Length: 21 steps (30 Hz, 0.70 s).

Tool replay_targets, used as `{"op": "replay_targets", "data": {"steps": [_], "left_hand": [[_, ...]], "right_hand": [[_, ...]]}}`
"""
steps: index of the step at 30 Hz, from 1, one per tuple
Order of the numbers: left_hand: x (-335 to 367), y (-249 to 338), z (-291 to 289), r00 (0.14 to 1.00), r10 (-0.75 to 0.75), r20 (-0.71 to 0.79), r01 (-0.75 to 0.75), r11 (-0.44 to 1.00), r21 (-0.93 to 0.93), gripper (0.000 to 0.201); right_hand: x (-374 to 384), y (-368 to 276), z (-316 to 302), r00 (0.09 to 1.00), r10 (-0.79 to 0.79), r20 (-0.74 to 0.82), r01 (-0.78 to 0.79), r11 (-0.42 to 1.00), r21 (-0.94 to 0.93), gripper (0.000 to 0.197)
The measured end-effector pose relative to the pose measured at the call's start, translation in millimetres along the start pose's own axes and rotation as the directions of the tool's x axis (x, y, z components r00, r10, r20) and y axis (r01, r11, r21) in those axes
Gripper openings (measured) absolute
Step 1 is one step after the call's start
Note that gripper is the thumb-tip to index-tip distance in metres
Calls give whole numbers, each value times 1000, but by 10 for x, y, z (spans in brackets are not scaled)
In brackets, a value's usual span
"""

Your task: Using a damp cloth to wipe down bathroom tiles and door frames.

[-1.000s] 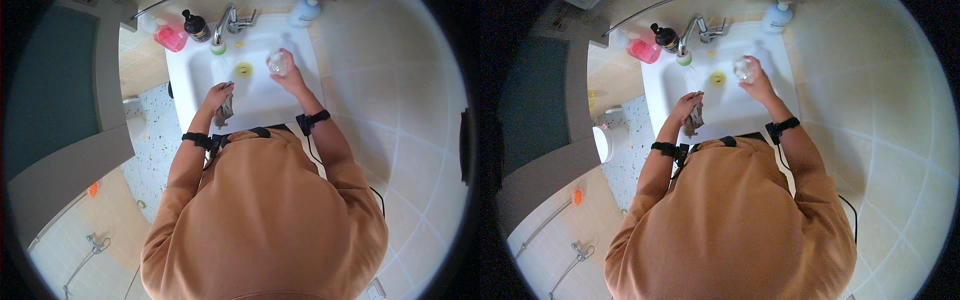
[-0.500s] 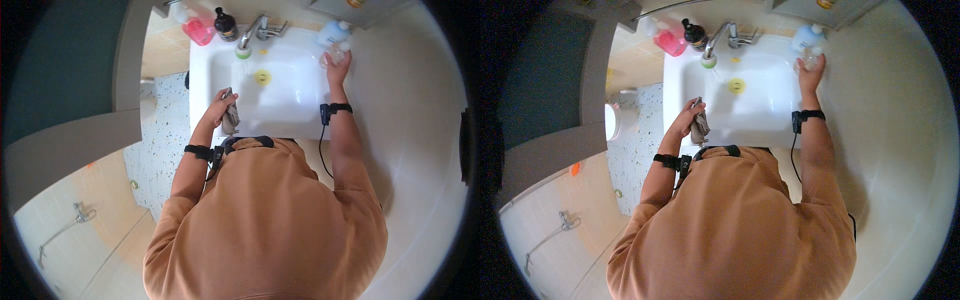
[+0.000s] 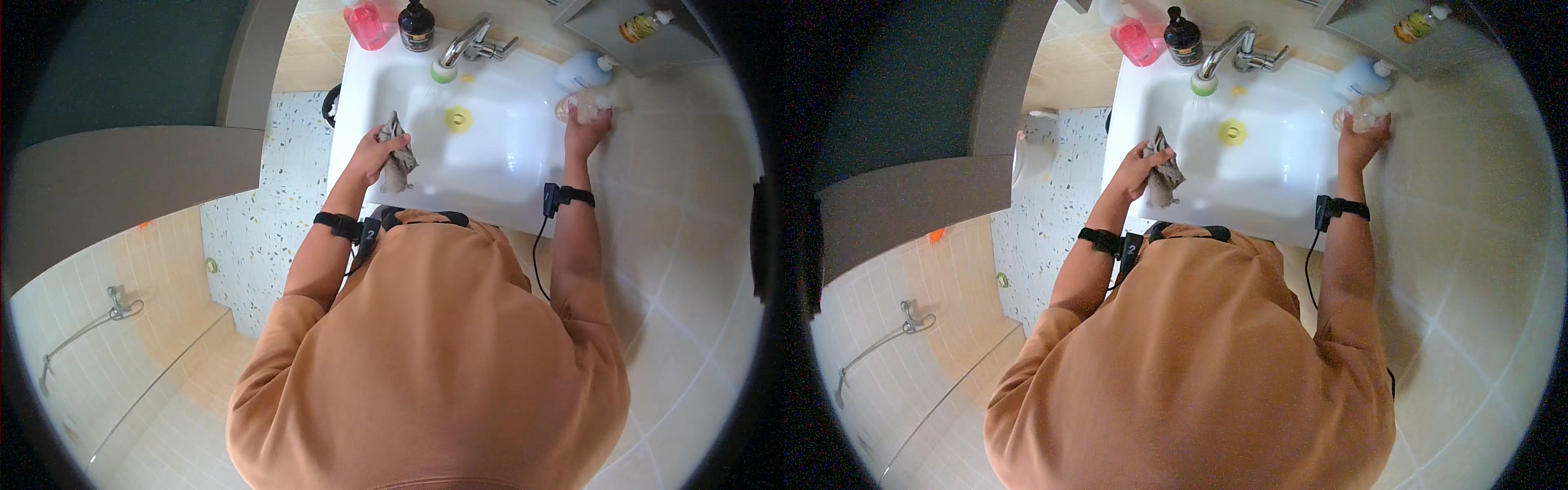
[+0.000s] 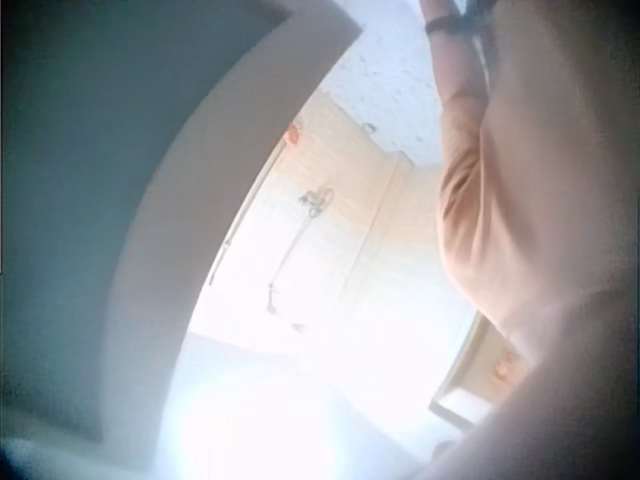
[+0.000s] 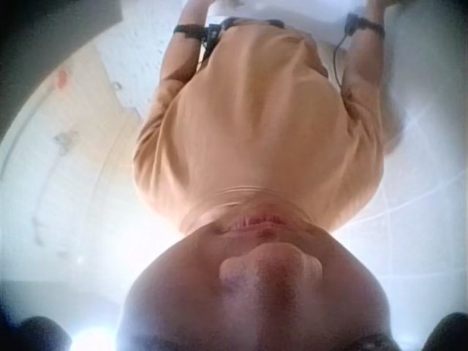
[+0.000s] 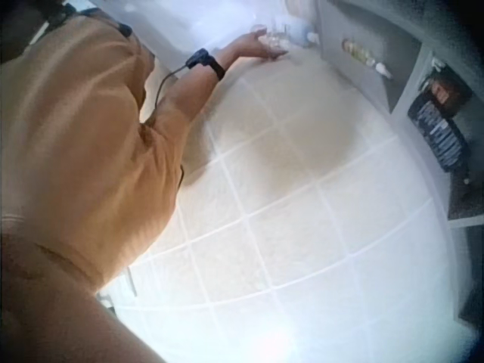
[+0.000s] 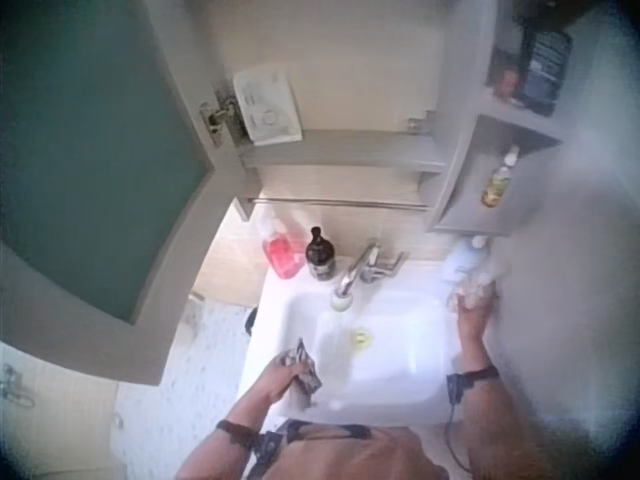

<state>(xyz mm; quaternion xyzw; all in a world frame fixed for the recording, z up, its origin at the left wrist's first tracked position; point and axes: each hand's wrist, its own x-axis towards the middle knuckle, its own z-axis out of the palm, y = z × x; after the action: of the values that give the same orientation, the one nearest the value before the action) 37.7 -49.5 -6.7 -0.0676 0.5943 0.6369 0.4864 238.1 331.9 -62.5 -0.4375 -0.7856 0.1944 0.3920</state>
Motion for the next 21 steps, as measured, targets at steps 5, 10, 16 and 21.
{"op": "replay_targets", "data": {"steps": [5, 10, 16, 21], "left_hand": [[10, 5, -2, 998, 4, -67, -15, 985, -173, 51], [57, 81, 79, 1000, -3, 13, 5, 991, -131, 52], [264, 249, 345, 996, 47, 73, -30, 977, -211, 55], [385, 275, 391, 981, 63, 185, -21, 975, -222, 41]], "right_hand": [[-317, -338, -110, 997, 8, -80, -13, 997, -73, 86], [-943, -782, -56, 977, -12, 214, -22, 987, 159, 69], [-1321, -2078, 285, 627, -98, 773, -363, 841, 402, 63], [-1257, -2439, 580, 590, 117, 798, -557, 775, 298, 54]]}}
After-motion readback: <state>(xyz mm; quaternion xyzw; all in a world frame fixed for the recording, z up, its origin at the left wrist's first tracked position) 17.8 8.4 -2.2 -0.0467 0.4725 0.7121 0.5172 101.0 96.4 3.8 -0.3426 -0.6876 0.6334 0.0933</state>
